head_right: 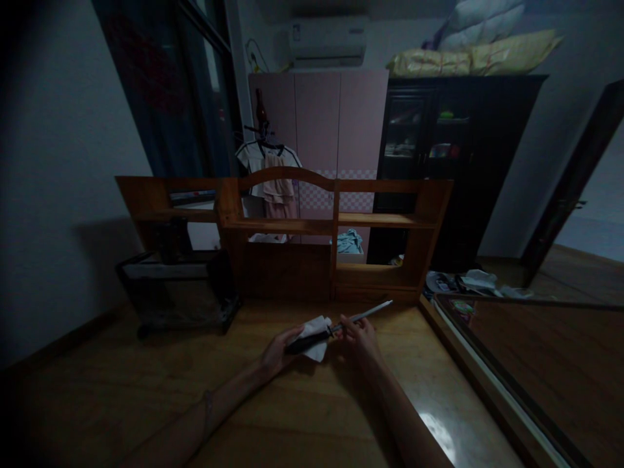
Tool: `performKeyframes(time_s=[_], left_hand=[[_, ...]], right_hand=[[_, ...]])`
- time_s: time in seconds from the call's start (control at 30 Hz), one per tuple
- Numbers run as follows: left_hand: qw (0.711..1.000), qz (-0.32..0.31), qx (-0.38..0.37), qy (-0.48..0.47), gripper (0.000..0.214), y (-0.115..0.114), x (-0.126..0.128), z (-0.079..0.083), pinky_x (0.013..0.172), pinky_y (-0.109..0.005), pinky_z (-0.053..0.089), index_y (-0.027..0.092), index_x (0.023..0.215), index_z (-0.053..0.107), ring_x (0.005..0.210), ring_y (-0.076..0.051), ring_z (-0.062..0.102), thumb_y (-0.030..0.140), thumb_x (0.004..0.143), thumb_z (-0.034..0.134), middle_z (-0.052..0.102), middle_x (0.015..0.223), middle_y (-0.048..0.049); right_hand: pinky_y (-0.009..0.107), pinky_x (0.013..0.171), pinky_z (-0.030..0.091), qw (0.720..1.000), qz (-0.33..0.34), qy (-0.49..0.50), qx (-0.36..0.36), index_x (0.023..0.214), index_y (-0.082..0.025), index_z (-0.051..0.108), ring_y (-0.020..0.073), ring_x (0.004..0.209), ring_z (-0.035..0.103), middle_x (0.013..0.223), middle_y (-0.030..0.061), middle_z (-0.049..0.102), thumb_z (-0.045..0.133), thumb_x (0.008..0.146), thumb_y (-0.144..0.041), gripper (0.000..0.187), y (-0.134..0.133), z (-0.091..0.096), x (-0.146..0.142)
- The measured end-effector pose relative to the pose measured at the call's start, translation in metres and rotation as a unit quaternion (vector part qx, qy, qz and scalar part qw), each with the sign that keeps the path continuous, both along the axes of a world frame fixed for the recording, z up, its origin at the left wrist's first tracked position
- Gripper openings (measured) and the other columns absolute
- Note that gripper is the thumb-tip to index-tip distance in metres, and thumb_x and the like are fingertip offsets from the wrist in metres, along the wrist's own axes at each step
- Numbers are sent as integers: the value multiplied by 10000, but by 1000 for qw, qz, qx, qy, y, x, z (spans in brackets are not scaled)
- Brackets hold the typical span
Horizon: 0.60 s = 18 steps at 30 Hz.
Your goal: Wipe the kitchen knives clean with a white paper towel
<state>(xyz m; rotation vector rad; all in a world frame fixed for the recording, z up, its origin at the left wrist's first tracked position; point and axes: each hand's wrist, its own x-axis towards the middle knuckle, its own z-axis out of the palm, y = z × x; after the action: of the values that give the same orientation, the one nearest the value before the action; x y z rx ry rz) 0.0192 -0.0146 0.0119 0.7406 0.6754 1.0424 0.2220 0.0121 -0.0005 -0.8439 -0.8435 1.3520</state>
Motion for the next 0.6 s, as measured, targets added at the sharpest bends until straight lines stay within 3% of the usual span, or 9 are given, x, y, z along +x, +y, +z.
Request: performKeyframes(time_s=[0.27, 0.5, 0.6], left_hand=[[996, 83, 13, 19, 244, 4, 0, 0, 708, -288, 462, 76, 860, 704, 851, -261, 637, 236, 675, 693, 710, 878, -106], [996, 75, 42, 10, 293, 5, -2, -3, 815, -298, 455, 78, 907, 695, 961, -269, 614, 295, 711, 682, 697, 960, -112], [998, 7, 18, -65, 459, 4, -3, 6, 920, -349, 418, 52, 1023, 658, 1071, -295, 562, 438, 782, 596, 673, 1044, -136]], right_hand=[[253, 555, 494, 998, -68, -8, -3, 734, -213, 536, 131, 571, 610, 664, -21, 632, 784, 589, -360, 323, 2, 5, 7], [245, 553, 495, 995, -98, -26, 21, 731, -207, 543, 131, 563, 609, 640, -10, 631, 767, 617, -389, 310, -1, 11, 12], [243, 561, 493, 994, -101, -43, 23, 731, -200, 545, 126, 552, 601, 621, -6, 631, 761, 630, -387, 303, -1, 13, 15]])
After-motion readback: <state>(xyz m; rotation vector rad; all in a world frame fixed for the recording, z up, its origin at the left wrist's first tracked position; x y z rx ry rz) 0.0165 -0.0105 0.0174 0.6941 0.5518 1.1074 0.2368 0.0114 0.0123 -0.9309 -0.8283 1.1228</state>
